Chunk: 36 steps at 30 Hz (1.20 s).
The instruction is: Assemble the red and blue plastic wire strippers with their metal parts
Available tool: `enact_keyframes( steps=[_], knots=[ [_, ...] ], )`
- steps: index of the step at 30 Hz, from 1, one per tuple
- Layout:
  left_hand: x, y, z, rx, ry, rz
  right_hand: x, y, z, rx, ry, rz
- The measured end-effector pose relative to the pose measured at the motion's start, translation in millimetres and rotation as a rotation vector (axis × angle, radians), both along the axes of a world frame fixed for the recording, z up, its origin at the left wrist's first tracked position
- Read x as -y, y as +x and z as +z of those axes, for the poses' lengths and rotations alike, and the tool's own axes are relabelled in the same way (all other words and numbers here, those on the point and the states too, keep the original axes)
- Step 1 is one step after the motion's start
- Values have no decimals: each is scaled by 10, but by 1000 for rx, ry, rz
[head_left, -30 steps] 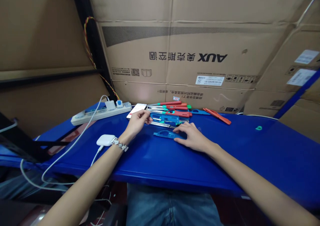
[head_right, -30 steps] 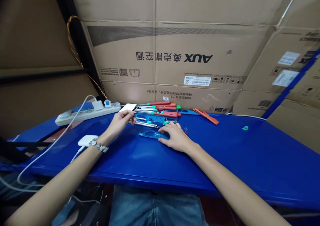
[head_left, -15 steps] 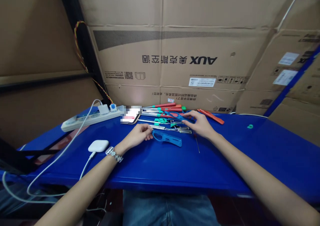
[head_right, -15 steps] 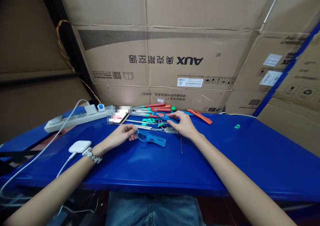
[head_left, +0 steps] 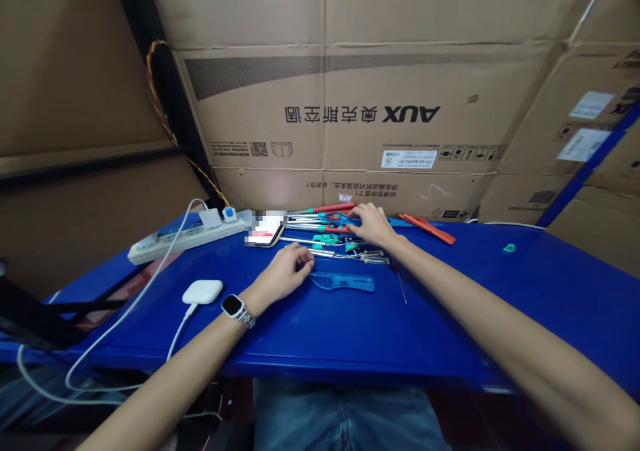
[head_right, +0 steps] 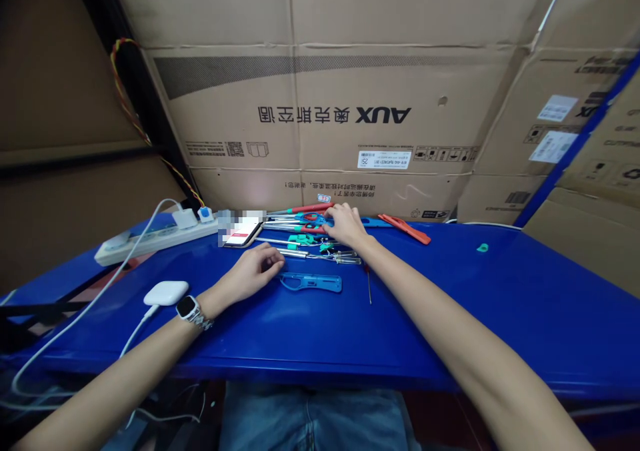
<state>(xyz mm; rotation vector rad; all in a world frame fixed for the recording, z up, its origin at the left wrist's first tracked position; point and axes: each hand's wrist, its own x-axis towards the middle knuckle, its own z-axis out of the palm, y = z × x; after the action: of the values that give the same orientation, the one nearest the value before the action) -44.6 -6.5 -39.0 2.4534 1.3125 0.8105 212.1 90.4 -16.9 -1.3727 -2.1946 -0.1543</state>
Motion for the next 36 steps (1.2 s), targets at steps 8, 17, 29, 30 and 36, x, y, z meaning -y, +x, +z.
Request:
enact_keyframes(
  steps=[8,17,29,30,36],
  knots=[
    [-295,201,209,-295,184,-117,126,68,-11,10,22,37],
    [-471,301,135,-309,146,-148,222,52,-55,-1,20,80],
    [-562,258,54,-246,99,-162,338,-154,118,322,-116,228],
    [-559,256,54,-245,93,-161,342,-151,136,344,-92,254],
    [-535,257,59,-285,71,-151,233,-16,281,283,113,222]
  ],
)
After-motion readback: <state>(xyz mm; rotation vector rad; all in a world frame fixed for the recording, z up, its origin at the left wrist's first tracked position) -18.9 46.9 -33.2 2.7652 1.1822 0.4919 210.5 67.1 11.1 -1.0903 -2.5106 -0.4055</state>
